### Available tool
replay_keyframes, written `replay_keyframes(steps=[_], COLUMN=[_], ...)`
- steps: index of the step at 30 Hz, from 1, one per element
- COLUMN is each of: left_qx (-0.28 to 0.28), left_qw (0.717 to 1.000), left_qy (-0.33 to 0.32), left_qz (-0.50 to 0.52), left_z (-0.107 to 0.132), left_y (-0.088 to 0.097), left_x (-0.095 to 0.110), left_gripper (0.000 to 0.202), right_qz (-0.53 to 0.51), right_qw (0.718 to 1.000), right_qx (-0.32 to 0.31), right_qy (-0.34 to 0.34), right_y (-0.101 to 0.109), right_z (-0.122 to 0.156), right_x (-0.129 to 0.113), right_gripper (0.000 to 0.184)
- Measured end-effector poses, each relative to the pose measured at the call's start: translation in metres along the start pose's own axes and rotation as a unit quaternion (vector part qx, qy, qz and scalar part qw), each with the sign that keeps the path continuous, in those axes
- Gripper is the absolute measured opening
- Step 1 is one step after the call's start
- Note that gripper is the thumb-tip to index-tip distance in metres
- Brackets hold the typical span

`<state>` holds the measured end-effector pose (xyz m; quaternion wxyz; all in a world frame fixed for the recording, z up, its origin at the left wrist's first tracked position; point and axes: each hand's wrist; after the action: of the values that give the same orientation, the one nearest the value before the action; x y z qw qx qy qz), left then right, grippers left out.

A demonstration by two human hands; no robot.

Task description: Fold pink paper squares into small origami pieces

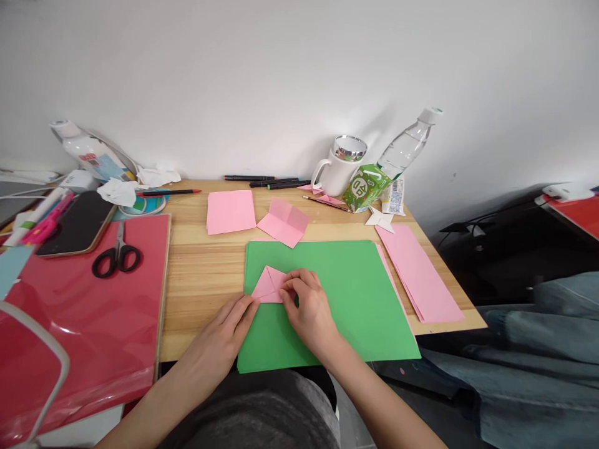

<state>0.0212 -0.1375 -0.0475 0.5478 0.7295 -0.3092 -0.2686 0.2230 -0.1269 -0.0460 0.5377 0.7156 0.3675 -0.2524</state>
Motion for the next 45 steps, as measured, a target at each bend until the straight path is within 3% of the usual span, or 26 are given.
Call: replay_keyframes(steps=[11,18,23,30,45], left_qx=[0.01,0.073,0.046,0.037,0.018], left_qw=[0.999,0.992,0.996,0.996,0.996], left_qy=[-0.004,-0.082,-0.057,-0.059,-0.059], left_qz=[-0.048,-0.063,-0.049,-0.061,-0.069], left_z=[-0.003,-0.004,-0.002,-0.002,-0.004], left_y=[0.003,0.009,0.004,0.001,0.003], left_x=[0.005,0.023,0.033,0.03,0.032], left_gripper=[0.054,0.036,0.043,0.057,0.059], right_qz=[0.011,0.015,0.015,0.016,0.02], right_qw=[1.0,1.0,1.0,1.0,0.999], right_qx=[0.006,0.002,0.002,-0.01,-0.027], right_qy=[-0.001,0.001,-0.003,-0.013,-0.016], right_y=[-0.002,-0.001,-0.001,0.001,0.004], right_z=[0.001,0.0,0.0,-0.002,-0.006], right_x=[-0.001,0.001,0.0,-0.001,-0.001], right_gripper=[0.009,0.009,0.008,0.008,0.009])
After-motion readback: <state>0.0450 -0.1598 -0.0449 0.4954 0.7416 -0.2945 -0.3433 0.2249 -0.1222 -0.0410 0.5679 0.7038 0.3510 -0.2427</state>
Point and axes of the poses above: each hand's wrist, its own z-axis away from the middle knuckle, its own y-axis out of the back of the hand, x = y × z, and after that the axes turned 8 degrees about -z, right-handed
